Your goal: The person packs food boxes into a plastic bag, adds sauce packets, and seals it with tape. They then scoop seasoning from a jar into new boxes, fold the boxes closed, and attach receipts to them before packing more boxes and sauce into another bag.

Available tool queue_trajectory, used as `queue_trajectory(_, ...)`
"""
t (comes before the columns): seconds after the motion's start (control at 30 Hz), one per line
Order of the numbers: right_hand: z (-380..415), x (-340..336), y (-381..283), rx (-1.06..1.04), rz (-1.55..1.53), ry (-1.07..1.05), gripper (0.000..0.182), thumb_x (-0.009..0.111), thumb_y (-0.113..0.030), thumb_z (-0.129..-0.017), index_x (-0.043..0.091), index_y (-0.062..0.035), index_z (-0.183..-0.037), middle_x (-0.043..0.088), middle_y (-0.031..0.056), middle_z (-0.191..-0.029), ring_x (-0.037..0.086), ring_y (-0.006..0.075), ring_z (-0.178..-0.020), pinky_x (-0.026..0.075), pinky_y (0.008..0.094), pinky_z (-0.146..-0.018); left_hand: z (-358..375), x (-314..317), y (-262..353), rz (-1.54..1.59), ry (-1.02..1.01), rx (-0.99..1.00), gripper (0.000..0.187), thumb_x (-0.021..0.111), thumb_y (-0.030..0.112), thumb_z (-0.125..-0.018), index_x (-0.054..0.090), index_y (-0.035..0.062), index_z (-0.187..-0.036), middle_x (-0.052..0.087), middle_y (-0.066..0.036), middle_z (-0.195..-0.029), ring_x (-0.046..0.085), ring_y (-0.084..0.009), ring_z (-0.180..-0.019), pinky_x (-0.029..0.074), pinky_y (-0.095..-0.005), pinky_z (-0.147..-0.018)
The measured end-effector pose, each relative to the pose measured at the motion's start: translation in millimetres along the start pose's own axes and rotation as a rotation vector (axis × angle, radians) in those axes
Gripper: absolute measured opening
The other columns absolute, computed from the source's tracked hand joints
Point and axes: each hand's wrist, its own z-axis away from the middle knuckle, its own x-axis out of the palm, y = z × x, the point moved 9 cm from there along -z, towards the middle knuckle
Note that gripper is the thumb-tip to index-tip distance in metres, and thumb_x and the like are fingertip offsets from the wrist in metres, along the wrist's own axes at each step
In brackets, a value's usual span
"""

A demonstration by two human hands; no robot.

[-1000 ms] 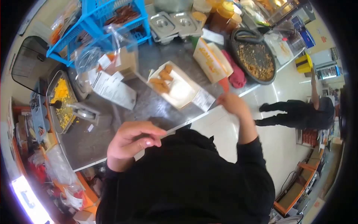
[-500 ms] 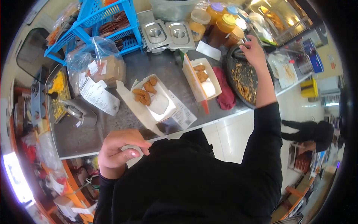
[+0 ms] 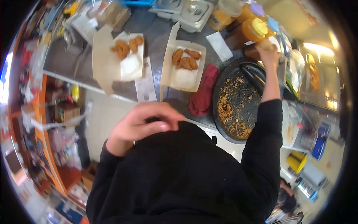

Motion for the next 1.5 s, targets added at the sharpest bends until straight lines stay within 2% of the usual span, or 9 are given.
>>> queue_trajectory(0.17,43,-103,-7,-0.361,-0.222,0.142,0.094,0.081,-0.042,-0.065,0.038,0.0019,-0.136,0.040,0.0242,-0.136,0.041,0.0316,-0.126,0.035,0.0420,-0.104,-50,71,-69,0.337,-0.124,-0.176,0.059,0.056,0.021,-0.094,0.027,0.0062,-0.143,0.051,-0.012,-0.121,0.051,-0.0179,-0.111,0.044,-0.0332,-0.092)
queue_trajectory(0.27,97,-125,1,-0.440,-0.553,-0.170,0.091,0.080,-0.037,-0.069,0.034,0.0012,-0.138,0.043,0.0178,-0.133,0.044,0.0276,-0.122,0.036,0.0389,-0.101,-87,84,-116,0.620,0.064,-0.108,0.073,0.054,0.039,-0.094,0.008,0.0179,-0.148,0.035,-0.014,-0.138,0.047,-0.0259,-0.118,0.042,-0.0432,-0.098)
queue_trajectory(0.43,203,-85,-32,-0.534,-0.831,-0.595,0.098,0.080,-0.052,-0.063,0.037,-0.0017,-0.136,0.048,0.0127,-0.127,0.046,0.0252,-0.120,0.037,0.0376,-0.099,-106,96,-142,0.881,0.323,-0.079,0.063,0.049,0.054,-0.092,0.017,0.0311,-0.142,0.031,-0.010,-0.139,0.045,-0.0312,-0.119,0.050,-0.0532,-0.084)
queue_trajectory(0.6,241,-95,-59,-1.069,-0.536,-0.374,0.094,0.081,-0.051,-0.059,0.043,-0.0026,-0.130,0.048,0.0154,-0.126,0.050,0.0317,-0.115,0.039,0.0417,-0.097,-102,102,-168,0.919,0.305,-0.285,0.045,0.037,0.060,-0.093,0.040,0.0284,-0.125,0.054,-0.006,-0.115,0.058,-0.0244,-0.097,0.052,-0.0386,-0.057)
queue_trajectory(0.9,262,-112,-44,-1.670,-0.227,-0.595,0.086,0.077,-0.006,-0.046,0.050,-0.0270,-0.125,0.046,0.0009,-0.136,0.043,0.0306,-0.124,0.037,0.0475,-0.097,-89,99,-189,0.818,0.264,-0.757,0.048,0.037,0.054,-0.094,0.048,0.0200,-0.125,0.062,-0.007,-0.102,0.063,-0.0219,-0.070,0.043,-0.0289,-0.038)
queue_trajectory(1.17,145,-120,-4,-1.052,-0.261,-0.473,0.069,0.077,-0.010,-0.062,0.051,-0.0168,-0.125,0.049,0.0092,-0.133,0.044,0.0300,-0.124,0.037,0.0451,-0.101,-75,70,-174,0.899,0.429,-0.725,0.068,0.026,0.064,-0.091,0.050,0.0110,-0.126,0.065,-0.012,-0.095,0.061,-0.0232,-0.057,0.039,-0.0273,-0.035)
queue_trajectory(1.3,-11,-112,145,-0.390,0.213,0.083,0.023,0.052,-0.015,-0.090,0.059,-0.0099,-0.111,0.064,0.0149,-0.108,0.063,0.0354,-0.093,0.048,0.0483,-0.081,-73,57,-166,1.055,0.372,-0.501,0.068,0.024,0.058,-0.095,0.046,0.0040,-0.131,0.058,-0.019,-0.119,0.064,-0.0322,-0.097,0.057,-0.0409,-0.067)
queue_trajectory(1.4,-59,-98,271,0.162,0.510,0.001,0.029,0.057,-0.020,-0.086,0.059,-0.0087,-0.113,0.064,0.0175,-0.109,0.062,0.0363,-0.101,0.049,0.0479,-0.083,-73,49,-153,1.117,0.377,-0.368,0.064,0.024,0.052,-0.097,0.045,0.0028,-0.131,0.055,-0.019,-0.126,0.059,-0.0345,-0.110,0.052,-0.0470,-0.088)
queue_trajectory(1.5,-63,-92,294,0.162,0.478,-0.033,0.031,0.061,-0.023,-0.083,0.061,-0.0051,-0.108,0.064,0.0190,-0.110,0.061,0.0360,-0.103,0.048,0.0474,-0.086,-71,42,-146,1.080,0.466,-0.338,0.062,0.024,0.050,-0.098,0.045,0.0022,-0.132,0.053,-0.020,-0.128,0.056,-0.0351,-0.114,0.049,-0.0490,-0.093)
